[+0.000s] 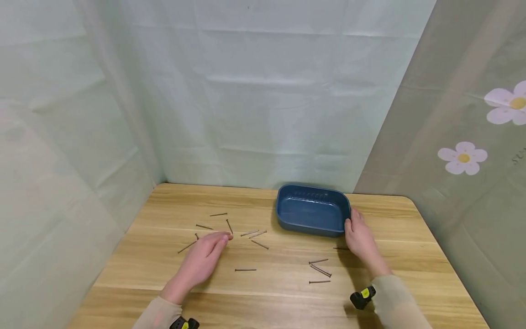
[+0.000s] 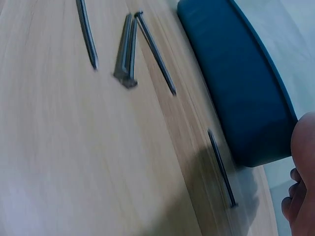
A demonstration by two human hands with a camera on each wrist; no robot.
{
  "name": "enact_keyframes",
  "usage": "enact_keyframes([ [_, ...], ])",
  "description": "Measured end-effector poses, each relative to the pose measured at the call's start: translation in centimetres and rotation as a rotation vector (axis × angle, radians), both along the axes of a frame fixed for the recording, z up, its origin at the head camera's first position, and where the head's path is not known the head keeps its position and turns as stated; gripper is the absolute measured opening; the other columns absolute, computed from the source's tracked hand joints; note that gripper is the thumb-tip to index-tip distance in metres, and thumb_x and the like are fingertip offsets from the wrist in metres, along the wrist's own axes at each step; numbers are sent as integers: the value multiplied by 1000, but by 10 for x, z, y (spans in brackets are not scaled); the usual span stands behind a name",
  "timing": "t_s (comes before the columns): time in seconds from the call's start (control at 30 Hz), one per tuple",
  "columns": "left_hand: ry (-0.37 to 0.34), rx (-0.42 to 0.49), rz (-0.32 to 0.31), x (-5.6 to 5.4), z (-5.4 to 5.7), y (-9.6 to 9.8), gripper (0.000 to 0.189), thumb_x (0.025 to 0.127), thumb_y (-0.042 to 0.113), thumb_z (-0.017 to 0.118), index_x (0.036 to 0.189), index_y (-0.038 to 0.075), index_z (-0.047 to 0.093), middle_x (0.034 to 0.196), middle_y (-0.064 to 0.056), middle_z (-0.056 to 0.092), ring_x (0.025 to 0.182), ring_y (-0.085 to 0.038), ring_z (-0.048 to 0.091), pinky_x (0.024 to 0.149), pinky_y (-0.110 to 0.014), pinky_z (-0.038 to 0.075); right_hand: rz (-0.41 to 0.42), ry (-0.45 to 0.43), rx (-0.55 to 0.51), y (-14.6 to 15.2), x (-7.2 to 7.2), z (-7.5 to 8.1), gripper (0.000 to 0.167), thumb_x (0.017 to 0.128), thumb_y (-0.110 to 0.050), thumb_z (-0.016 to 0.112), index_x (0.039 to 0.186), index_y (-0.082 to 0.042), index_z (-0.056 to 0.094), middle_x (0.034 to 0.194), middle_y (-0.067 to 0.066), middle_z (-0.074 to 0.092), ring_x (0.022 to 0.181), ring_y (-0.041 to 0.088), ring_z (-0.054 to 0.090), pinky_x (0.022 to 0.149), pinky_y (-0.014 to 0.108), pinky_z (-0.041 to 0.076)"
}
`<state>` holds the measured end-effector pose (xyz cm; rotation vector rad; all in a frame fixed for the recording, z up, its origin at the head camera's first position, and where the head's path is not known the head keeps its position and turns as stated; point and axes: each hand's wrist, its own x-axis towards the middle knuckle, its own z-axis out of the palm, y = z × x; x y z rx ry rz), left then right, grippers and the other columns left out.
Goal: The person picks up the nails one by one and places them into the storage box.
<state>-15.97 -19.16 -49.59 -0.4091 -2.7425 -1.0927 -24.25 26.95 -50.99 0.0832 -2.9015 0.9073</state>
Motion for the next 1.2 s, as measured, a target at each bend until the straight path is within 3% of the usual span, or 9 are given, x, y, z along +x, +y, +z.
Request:
enact_keyframes([
  [0.37,27,42,-14,8,-4,-2,40,117,28,45,125,6,77,135,-15,72,130,-35,66,112,-57,47,28,-12,-10,-27,-4,0,57,115,-14,33,161,18,20,167,38,23,156,55,19,127,62,17],
  [0.63,-31,28,-17,12,-10,-1,41,116,33,46,128,7,76,138,-13,71,132,-35,64,114,-59,45,38,-33,-37,-39,-8,-1,59,116,-17,32,163,16,17,169,37,21,158,53,16,128,60,15],
  [0.83,-21,33,-23,15,-12,1,39,116,31,49,127,7,77,137,-14,71,130,-35,65,113,-59,46,36,-12,-20,-45,-9,-2,59,115,-16,34,162,17,19,168,37,24,157,53,19,128,60,17],
  [1.03,-34,6,-48,14,-13,6,35,112,30,58,128,5,77,137,-12,71,131,-34,65,114,-57,46,48,1,-11,-53,-9,-1,59,115,-16,37,161,18,22,168,37,25,156,54,20,127,61,20],
  [1.2,-49,-31,-86,13,-14,14,22,107,27,68,117,12,80,138,-9,71,131,-34,64,114,-57,45,39,-4,-1,-58,-10,-1,59,115,-17,37,161,17,22,168,36,25,156,56,19,127,61,19],
])
